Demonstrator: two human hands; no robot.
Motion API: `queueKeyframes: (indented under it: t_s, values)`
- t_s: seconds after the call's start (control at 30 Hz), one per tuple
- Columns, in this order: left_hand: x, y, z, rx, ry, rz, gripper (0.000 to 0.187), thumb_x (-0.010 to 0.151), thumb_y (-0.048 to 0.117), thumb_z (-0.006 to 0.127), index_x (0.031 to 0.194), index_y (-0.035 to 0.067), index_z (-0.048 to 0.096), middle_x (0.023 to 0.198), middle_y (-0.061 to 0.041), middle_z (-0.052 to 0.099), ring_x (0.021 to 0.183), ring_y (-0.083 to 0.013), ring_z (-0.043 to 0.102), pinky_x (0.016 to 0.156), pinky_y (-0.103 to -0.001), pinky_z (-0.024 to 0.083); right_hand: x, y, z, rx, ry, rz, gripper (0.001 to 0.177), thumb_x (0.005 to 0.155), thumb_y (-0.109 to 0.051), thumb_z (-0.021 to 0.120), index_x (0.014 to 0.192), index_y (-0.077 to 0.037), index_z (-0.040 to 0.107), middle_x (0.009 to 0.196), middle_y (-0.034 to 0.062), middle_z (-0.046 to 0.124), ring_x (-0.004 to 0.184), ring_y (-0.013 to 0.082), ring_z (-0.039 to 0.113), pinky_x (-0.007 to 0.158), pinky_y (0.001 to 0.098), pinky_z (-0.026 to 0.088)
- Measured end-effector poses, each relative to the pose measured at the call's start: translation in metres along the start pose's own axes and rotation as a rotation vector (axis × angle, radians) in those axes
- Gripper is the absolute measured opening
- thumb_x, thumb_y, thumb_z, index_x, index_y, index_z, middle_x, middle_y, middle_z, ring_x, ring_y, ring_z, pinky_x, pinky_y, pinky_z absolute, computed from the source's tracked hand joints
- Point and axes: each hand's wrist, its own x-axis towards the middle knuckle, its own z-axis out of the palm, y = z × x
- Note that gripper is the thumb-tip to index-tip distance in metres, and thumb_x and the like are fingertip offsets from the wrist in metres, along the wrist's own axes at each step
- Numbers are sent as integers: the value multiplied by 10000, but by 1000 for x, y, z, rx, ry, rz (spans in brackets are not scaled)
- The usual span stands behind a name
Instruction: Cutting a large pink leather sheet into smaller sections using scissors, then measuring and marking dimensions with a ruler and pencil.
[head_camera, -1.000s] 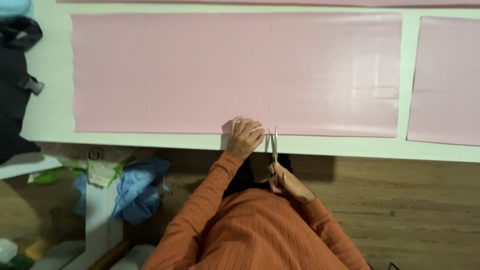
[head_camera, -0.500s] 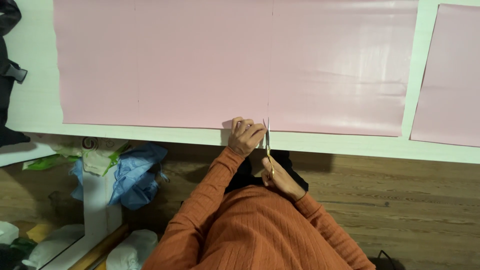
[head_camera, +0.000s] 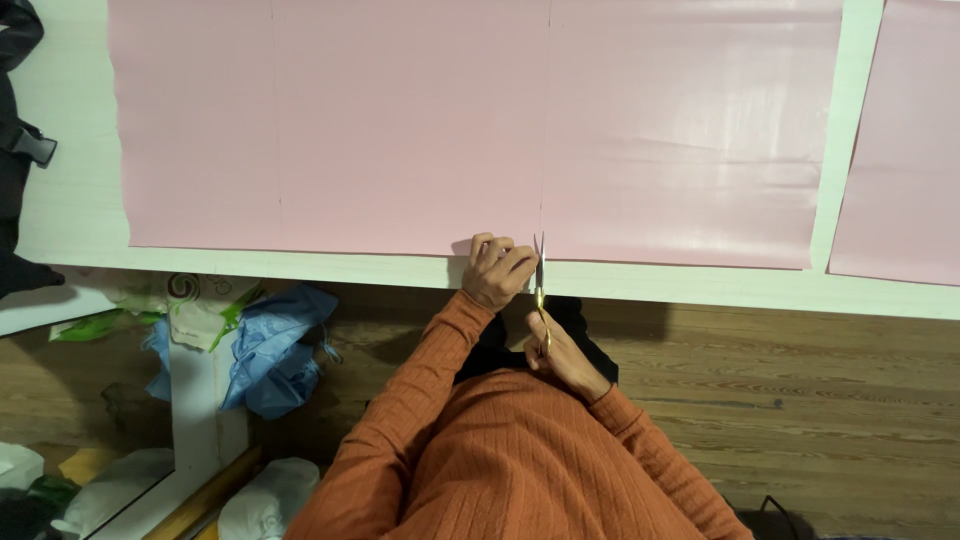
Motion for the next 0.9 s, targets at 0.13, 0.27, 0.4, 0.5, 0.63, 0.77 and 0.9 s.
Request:
queueKeyframes:
  t_s: [0.13,0.27,0.4,0.5,0.63,0.77,0.9]
  values:
    - [1,0,-1,3,-6,7,20,878,127,768,898,121,769,937,76,677,922,-156,566,871,-384,427,-2,-9,5,-2,30,13,459,1020,-566,366,1092,-126,474,537,25,515,426,87,430,410,230,325]
    - [-1,0,1,-34,-5,3,36,875,145,786,893,120,767,910,79,680,908,-152,566,849,-380,425,-3,-8,7,31,36,7,458,1022,-566,388,1067,-120,484,523,14,500,406,73,398,398,219,293]
    - [-1,0,0,-44,5,10,59,873,156,796,898,110,768,901,69,684,900,-148,568,844,-377,427,-4,-10,8,45,40,2,446,1027,-554,407,1022,-113,479,504,9,487,390,73,390,387,220,287]
    - [-5,-2,5,-43,7,16,57,879,151,804,884,114,761,885,73,678,891,-142,576,832,-375,422,-4,-14,9,42,51,28,426,1020,-545,422,1000,-122,476,496,9,481,383,74,379,379,221,281]
    - [-3,-1,3,-44,-2,22,60,886,162,787,892,111,756,890,69,681,884,-145,579,830,-374,422,-4,-13,9,42,49,30,425,1026,-542,431,986,-120,465,501,3,479,392,70,383,382,220,285]
    - [-1,-1,1,-32,-2,46,53,896,150,761,880,104,740,877,55,675,867,-144,577,824,-377,431,-1,-13,7,35,56,12,425,1030,-539,432,977,-120,474,506,-1,477,395,70,389,384,220,293]
    - [1,0,-1,-25,-1,55,69,900,161,749,865,105,728,865,48,668,863,-153,576,814,-376,431,2,-9,4,-1,60,-3,440,1030,-551,429,975,-116,462,506,2,478,394,73,404,380,225,305]
